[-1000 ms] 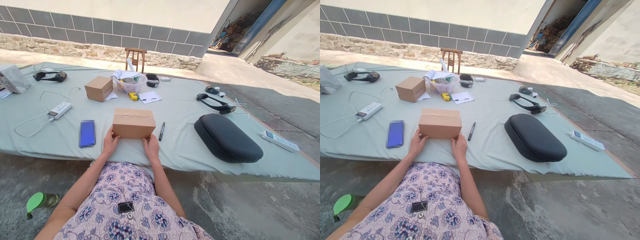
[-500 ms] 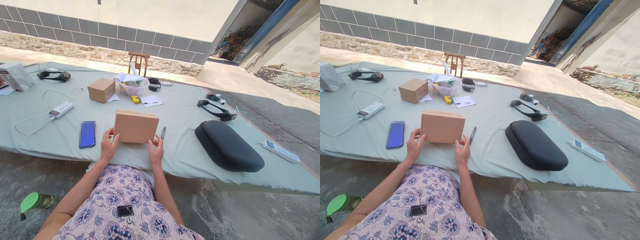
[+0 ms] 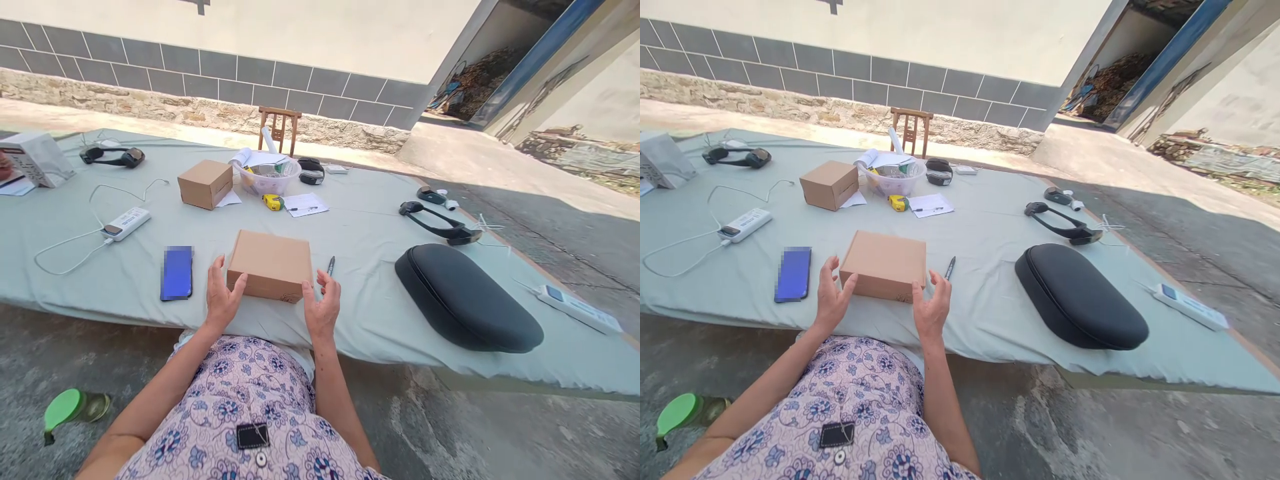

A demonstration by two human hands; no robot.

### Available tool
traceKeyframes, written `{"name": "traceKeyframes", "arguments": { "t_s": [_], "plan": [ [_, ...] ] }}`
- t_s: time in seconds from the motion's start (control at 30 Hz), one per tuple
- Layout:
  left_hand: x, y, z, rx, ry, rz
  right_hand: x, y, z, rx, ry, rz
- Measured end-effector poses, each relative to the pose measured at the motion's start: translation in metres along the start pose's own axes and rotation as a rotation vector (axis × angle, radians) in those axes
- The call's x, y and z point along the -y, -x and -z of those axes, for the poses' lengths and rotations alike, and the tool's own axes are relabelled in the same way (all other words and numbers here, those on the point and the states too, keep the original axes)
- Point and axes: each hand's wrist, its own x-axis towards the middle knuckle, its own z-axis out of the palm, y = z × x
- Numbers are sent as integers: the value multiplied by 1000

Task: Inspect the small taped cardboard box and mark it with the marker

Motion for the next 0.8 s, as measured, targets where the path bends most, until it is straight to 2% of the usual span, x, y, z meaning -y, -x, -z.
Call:
{"name": "traceKeyframes", "arguments": {
  "t_s": [0.1,0.27,0.43,0.57,0.8],
  "plan": [
    [-9,-1,-8,8,-115,-109,13,2,-8,-1,78,68],
    [-16,4,-24,79,-232,-109,30,8,-28,0,191,153],
    [-13,5,-26,45,-253,-137,28,10,-36,-42,233,164],
    [-11,2,-26,32,-242,-134,28,10,-37,-24,238,133],
    [-6,-4,-22,53,-217,-146,15,7,-30,6,157,154]
  ]
}}
